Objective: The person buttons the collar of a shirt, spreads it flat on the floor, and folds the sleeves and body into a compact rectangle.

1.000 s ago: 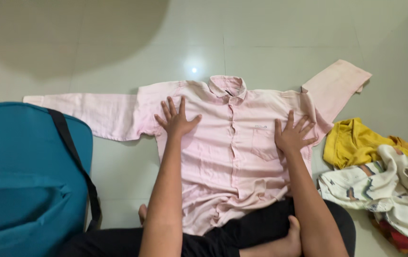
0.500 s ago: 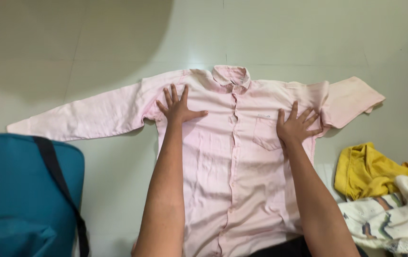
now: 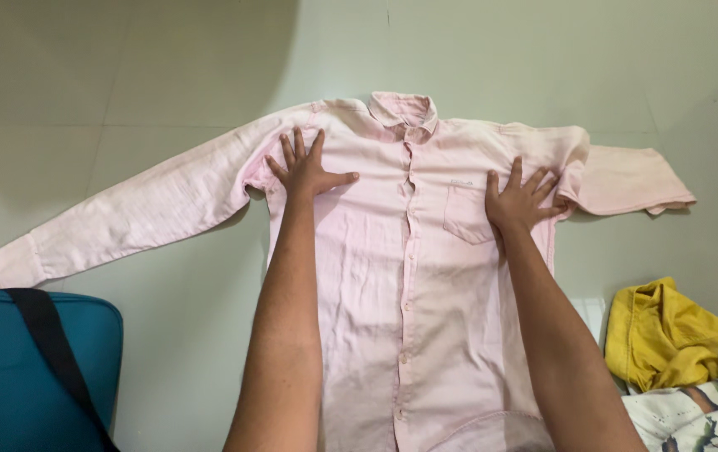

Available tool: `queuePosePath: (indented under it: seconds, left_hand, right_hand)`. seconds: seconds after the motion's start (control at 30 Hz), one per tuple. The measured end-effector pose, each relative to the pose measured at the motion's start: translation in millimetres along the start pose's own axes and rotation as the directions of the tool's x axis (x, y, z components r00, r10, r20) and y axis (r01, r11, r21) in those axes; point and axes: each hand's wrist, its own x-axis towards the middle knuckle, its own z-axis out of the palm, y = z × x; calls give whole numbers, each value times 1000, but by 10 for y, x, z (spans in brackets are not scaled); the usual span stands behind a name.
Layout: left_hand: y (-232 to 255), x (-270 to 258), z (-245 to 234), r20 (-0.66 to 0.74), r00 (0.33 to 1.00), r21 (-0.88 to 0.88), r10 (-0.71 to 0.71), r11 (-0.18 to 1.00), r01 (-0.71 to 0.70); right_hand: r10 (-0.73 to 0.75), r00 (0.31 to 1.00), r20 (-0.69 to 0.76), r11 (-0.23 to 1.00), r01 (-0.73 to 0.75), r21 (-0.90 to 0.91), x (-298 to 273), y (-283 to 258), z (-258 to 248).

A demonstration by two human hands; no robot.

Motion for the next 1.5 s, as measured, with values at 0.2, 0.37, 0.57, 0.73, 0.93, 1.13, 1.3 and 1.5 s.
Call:
queuePosePath:
  seconds: [0.2, 0.37, 0.57, 0.73, 0.93, 1.13, 1.3, 1.5]
  left_hand:
    - [-161, 95, 98, -17, 999, -76, 30, 997, -31]
    - [-917, -411, 358, -358, 875, 0, 326, 937, -350]
    - [-1524, -2482, 656, -121, 935, -143, 334, 926, -349]
    - [-1439, -3566, 365, 232, 972, 213, 34, 973, -85]
    - [-1290, -4282, 373, 95, 963, -42, -252, 966, 257]
    - [-1344, -4516, 153, -56, 966, -56, -253, 967, 249]
    - [-1498, -4705, -13, -79, 892, -94, -445, 894, 437]
    - [-1444, -4724, -45, 12, 908, -87, -420, 904, 419]
  right_hand:
    - [-99, 993, 57, 993, 96, 64, 135, 152, -16]
    - [-163, 984, 66, 869, 111, 481, 379, 411, 24]
    - [-170, 984, -57, 290, 105, 951, -469, 1110, -394]
    - [-208, 962, -175, 733, 272, 623, -2119, 1753, -935]
    - [-199, 966, 165, 905, 116, 410, -3023, 2102, -1251]
    - [-176, 937, 302, 984, 163, 69, -3319, 2063, -1347]
    - [-155, 988, -30, 931, 156, 331, -3520, 2044, -1352]
    - [-25, 982, 185, 993, 46, -107, -3566, 2028, -1387]
